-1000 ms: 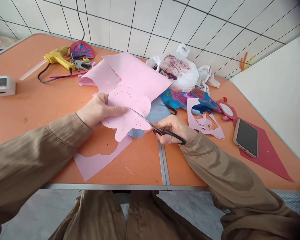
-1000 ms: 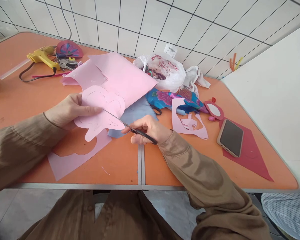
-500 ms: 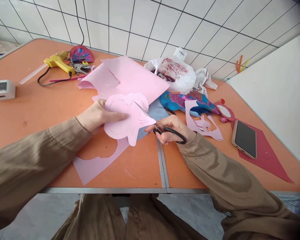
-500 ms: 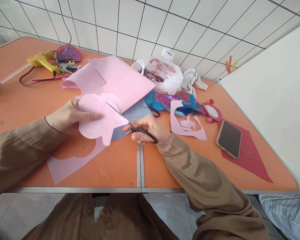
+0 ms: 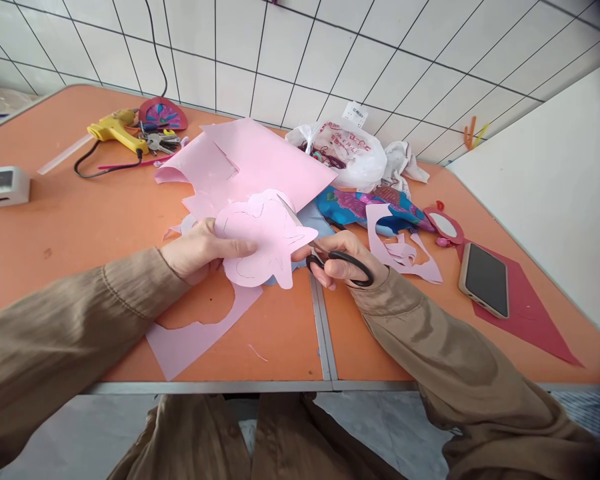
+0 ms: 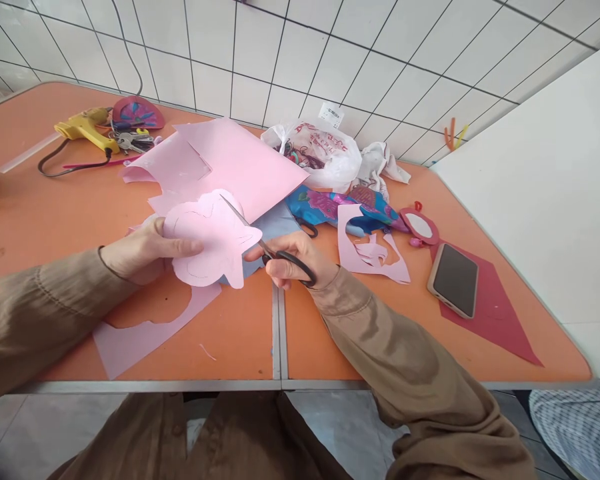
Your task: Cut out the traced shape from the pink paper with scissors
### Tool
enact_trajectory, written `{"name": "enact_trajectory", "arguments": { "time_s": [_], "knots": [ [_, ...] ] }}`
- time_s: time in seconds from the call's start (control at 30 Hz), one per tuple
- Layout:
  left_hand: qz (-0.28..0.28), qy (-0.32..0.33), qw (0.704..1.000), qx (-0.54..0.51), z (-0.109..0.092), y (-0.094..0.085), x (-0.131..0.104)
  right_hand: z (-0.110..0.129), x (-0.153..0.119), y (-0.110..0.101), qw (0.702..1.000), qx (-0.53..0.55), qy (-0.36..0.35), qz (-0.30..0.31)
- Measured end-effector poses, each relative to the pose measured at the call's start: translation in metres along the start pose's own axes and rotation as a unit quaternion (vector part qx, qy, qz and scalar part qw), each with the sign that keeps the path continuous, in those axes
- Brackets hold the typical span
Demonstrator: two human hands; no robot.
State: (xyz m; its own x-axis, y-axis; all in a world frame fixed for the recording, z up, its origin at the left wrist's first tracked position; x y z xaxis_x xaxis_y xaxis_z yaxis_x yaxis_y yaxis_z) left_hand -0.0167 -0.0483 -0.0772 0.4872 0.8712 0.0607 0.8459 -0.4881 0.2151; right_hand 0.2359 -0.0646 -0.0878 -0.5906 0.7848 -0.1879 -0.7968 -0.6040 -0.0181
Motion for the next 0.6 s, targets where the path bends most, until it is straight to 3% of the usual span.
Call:
{"name": "enact_trajectory", "arguments": {
  "time_s": [0.1, 0.23, 0.37, 0.6],
  "knots": [
    [-0.046, -0.055, 0.997, -0.023, -0.0056, -0.0052, 0.0010, -0.0002, 0.0003, 0.0008, 1.000, 0.009, 0.006, 0.007],
    [-0.110, -0.044, 0.993, -0.019, -0.0102, -0.0090, 0.0020, -0.0017, 0.0003, 0.0005, 1.000, 0.014, 0.019, 0.007],
    [-0.100, -0.050, 0.994, 0.015, -0.0073, -0.0090, 0.0007, -0.0037, 0.0013, -0.0004, 1.000, 0.013, -0.002, 0.009],
    [-0.034, -0.083, 0.994, 0.059, -0.0028, -0.0089, -0.0015, -0.0070, 0.0024, -0.0013, 1.000, 0.014, -0.013, -0.005]
  ]
}}
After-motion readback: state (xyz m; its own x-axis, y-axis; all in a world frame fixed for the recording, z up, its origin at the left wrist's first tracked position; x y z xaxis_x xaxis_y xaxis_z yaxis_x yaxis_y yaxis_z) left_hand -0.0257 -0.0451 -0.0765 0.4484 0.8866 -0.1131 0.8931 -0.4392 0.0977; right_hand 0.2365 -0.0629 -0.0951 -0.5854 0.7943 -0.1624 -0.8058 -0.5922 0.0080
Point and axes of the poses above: each hand's wrist, its own x-axis towards the middle knuckle, its own y-axis out of the palm, z = x × y, the point moved 1 cm from there along x, towards the middle knuckle, and after that the axes turned 9 degrees about y, right-handed, at the moved point
